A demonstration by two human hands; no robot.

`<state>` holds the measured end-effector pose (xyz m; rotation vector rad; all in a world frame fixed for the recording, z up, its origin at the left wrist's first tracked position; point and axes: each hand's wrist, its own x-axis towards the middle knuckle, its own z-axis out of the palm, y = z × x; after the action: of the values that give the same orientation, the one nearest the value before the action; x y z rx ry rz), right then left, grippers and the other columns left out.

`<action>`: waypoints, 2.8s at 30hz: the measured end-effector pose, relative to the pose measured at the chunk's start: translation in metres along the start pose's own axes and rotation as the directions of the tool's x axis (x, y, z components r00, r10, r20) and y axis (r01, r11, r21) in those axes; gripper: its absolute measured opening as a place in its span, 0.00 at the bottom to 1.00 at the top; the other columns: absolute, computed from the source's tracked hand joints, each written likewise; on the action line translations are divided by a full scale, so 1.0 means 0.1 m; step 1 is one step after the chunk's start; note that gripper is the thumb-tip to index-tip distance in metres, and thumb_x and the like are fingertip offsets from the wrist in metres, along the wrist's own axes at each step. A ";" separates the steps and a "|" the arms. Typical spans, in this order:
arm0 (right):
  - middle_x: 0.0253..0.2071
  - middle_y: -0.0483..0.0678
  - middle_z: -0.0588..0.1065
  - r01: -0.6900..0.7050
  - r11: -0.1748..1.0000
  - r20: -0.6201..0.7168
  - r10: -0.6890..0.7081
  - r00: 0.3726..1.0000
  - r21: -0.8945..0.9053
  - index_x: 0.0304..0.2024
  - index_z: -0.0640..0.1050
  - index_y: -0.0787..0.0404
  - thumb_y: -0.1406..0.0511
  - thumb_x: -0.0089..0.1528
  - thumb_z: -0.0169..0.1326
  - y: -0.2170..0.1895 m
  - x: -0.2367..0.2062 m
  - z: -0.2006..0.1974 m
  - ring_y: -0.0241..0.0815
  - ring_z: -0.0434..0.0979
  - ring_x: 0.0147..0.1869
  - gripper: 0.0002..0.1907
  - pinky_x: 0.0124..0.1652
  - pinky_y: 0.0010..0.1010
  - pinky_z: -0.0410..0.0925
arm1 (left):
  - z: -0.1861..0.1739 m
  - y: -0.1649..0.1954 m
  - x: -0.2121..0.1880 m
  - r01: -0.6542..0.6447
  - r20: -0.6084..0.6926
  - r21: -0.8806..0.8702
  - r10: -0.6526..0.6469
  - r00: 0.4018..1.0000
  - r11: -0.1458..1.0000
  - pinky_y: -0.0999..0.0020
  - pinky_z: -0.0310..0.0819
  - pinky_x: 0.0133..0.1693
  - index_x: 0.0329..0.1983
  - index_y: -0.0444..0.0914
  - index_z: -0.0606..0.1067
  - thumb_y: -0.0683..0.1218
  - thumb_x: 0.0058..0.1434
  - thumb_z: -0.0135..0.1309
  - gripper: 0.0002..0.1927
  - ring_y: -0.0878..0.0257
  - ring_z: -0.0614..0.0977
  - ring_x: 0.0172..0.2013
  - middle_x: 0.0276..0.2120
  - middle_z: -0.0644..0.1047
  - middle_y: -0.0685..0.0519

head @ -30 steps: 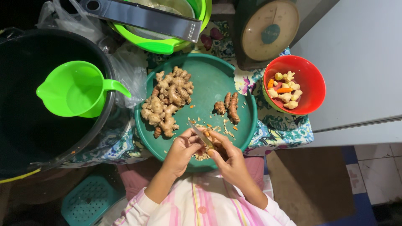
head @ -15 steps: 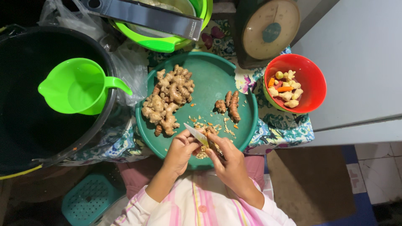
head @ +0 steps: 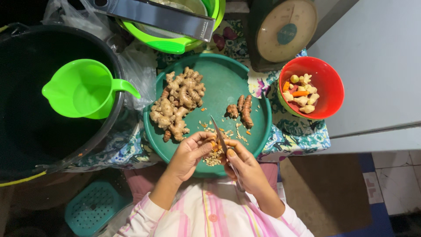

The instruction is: The person sits at a table and peels turmeric rhizomes with a small knife, holding each piece over a green tray while the peelings fall onto it. Peeled turmeric pieces are placed into a red bowl, and the person works through pieces one at a time.

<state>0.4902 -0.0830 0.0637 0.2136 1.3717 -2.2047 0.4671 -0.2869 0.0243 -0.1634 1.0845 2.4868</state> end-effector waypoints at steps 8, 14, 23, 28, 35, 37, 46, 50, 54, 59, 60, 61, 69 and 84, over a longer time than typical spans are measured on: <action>0.39 0.45 0.76 0.362 0.698 0.111 -0.378 0.919 -0.618 0.66 0.73 0.62 0.69 0.67 0.54 0.03 -0.55 -0.02 0.30 0.69 0.36 0.23 0.35 0.21 0.64 | 0.15 -0.32 -0.19 -0.104 0.093 0.052 0.099 0.991 0.993 0.71 0.77 0.54 0.56 0.35 0.73 0.26 0.55 0.48 0.25 0.68 0.81 0.50 0.49 0.79 0.54; 0.55 0.52 0.79 0.433 0.621 0.157 -0.448 0.880 -0.653 0.62 0.73 0.65 0.71 0.65 0.52 -0.22 -0.54 -0.17 0.37 0.78 0.52 0.22 0.51 0.27 0.69 | 0.33 -0.42 0.04 -0.122 0.114 0.082 0.112 0.987 0.989 0.69 0.77 0.53 0.56 0.34 0.73 0.28 0.59 0.53 0.22 0.66 0.80 0.50 0.48 0.78 0.53; 0.35 0.41 0.71 0.309 0.831 0.098 -0.298 0.949 -0.462 0.64 0.71 0.59 0.68 0.69 0.51 -0.14 -0.46 -0.59 0.26 0.63 0.31 0.20 0.29 0.20 0.59 | 0.51 -0.58 0.19 -0.113 0.142 0.072 0.102 0.985 0.991 0.68 0.78 0.55 0.55 0.34 0.73 0.30 0.61 0.54 0.19 0.64 0.80 0.52 0.50 0.78 0.51; 0.36 0.41 0.71 0.268 0.889 0.150 -0.227 0.962 -0.372 0.66 0.68 0.57 0.65 0.70 0.48 -0.03 -0.51 -0.91 0.26 0.63 0.29 0.20 0.28 0.19 0.58 | 0.64 -0.77 0.20 -0.128 0.195 0.127 0.102 0.976 0.984 0.69 0.76 0.54 0.54 0.34 0.73 0.31 0.61 0.56 0.17 0.64 0.80 0.52 0.50 0.78 0.50; 0.34 0.46 0.71 -0.101 0.973 0.189 0.062 0.980 0.207 0.61 0.66 0.52 0.60 0.70 0.46 -0.08 -0.52 -1.32 0.29 0.59 0.20 0.18 0.19 0.21 0.53 | 0.77 -1.13 0.33 -0.057 0.249 -0.033 0.063 0.966 0.998 0.70 0.73 0.56 0.59 0.31 0.73 0.40 0.67 0.55 0.18 0.66 0.79 0.53 0.52 0.78 0.51; 0.34 0.46 0.70 -0.133 0.940 0.210 0.068 0.975 0.314 0.62 0.65 0.51 0.59 0.69 0.45 -0.01 -0.60 -1.49 0.30 0.59 0.20 0.19 0.19 0.22 0.53 | 0.76 -1.34 0.31 0.005 0.204 -0.093 0.014 0.979 0.996 0.70 0.73 0.55 0.61 0.29 0.72 0.41 0.68 0.55 0.19 0.65 0.79 0.52 0.52 0.78 0.50; 0.52 0.50 0.74 0.409 0.738 0.116 -0.416 0.902 -0.537 0.72 0.65 0.61 0.70 0.69 0.50 0.22 -1.02 -2.06 0.33 0.71 0.46 0.27 0.44 0.23 0.66 | 1.14 -2.17 0.50 -0.047 0.068 -0.052 0.051 0.996 0.998 0.69 0.74 0.55 0.67 0.32 0.69 0.31 0.61 0.44 0.28 0.65 0.81 0.51 0.54 0.77 0.49; 0.67 0.54 0.73 0.480 0.573 0.167 -0.513 0.842 -0.664 0.68 0.69 0.65 0.71 0.68 0.51 0.11 -1.06 -2.30 0.44 0.75 0.66 0.25 0.60 0.30 0.67 | 1.36 -2.35 0.62 -0.110 0.039 0.045 0.108 0.993 0.993 0.69 0.75 0.57 0.64 0.30 0.70 0.28 0.61 0.43 0.26 0.65 0.81 0.52 0.56 0.78 0.49; 0.65 0.57 0.74 0.498 0.519 0.184 -0.541 0.821 -0.695 0.67 0.70 0.65 0.71 0.67 0.51 0.07 -1.14 -2.49 0.46 0.76 0.66 0.24 0.60 0.31 0.67 | 1.47 -2.55 0.69 -0.166 0.044 0.100 0.162 0.986 0.981 0.70 0.74 0.56 0.63 0.30 0.72 0.28 0.61 0.45 0.26 0.66 0.80 0.52 0.54 0.78 0.49; 0.55 0.54 0.79 0.462 0.440 0.146 -0.582 0.800 -0.770 0.62 0.73 0.63 0.71 0.66 0.53 0.05 -1.20 -2.79 0.44 0.82 0.54 0.21 0.51 0.31 0.71 | 1.61 -2.87 0.83 -0.174 -0.006 0.111 0.175 0.984 0.978 0.71 0.75 0.54 0.62 0.31 0.73 0.30 0.62 0.49 0.23 0.66 0.80 0.50 0.51 0.79 0.50; 0.51 0.53 0.79 0.431 0.434 0.121 -0.580 0.805 -0.791 0.61 0.74 0.62 0.70 0.66 0.54 0.04 -1.20 -2.86 0.42 0.81 0.49 0.20 0.48 0.30 0.72 | 1.65 -2.92 0.88 -0.169 -0.008 0.113 0.171 0.985 0.979 0.71 0.76 0.53 0.62 0.31 0.73 0.30 0.63 0.49 0.23 0.66 0.80 0.50 0.50 0.79 0.50; 0.47 0.51 0.80 0.400 0.427 0.095 -0.579 0.810 -0.811 0.60 0.74 0.62 0.70 0.65 0.55 0.03 -1.20 -2.91 0.40 0.81 0.45 0.19 0.46 0.30 0.72 | 1.68 -2.96 0.91 -0.164 -0.010 0.114 0.166 0.986 0.980 0.71 0.76 0.52 0.62 0.31 0.73 0.30 0.63 0.50 0.23 0.66 0.80 0.49 0.50 0.80 0.49; 0.30 0.41 0.70 0.269 0.846 0.032 -0.287 0.957 -0.460 0.63 0.71 0.57 0.66 0.69 0.49 0.01 -1.08 -3.43 0.27 0.63 0.27 0.18 0.26 0.21 0.59 | 1.86 -3.11 1.13 -0.153 0.046 0.123 0.148 0.988 0.981 0.72 0.76 0.54 0.62 0.31 0.74 0.32 0.64 0.52 0.22 0.66 0.81 0.50 0.50 0.79 0.51; 0.30 0.44 0.71 0.058 0.996 -0.098 -0.052 0.994 0.063 0.64 0.65 0.51 0.63 0.67 0.47 0.06 -1.21 -3.61 0.29 0.60 0.19 0.22 0.18 0.22 0.53 | 1.80 -3.32 0.99 -0.067 -0.018 -0.209 0.065 0.998 0.976 0.61 0.81 0.55 0.56 0.31 0.70 0.39 0.67 0.49 0.15 0.59 0.83 0.49 0.48 0.80 0.46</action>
<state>0.5446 0.2721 -0.0632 0.3134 1.3722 -2.3141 0.5285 0.0779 -0.1017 -0.2063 0.8422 2.6602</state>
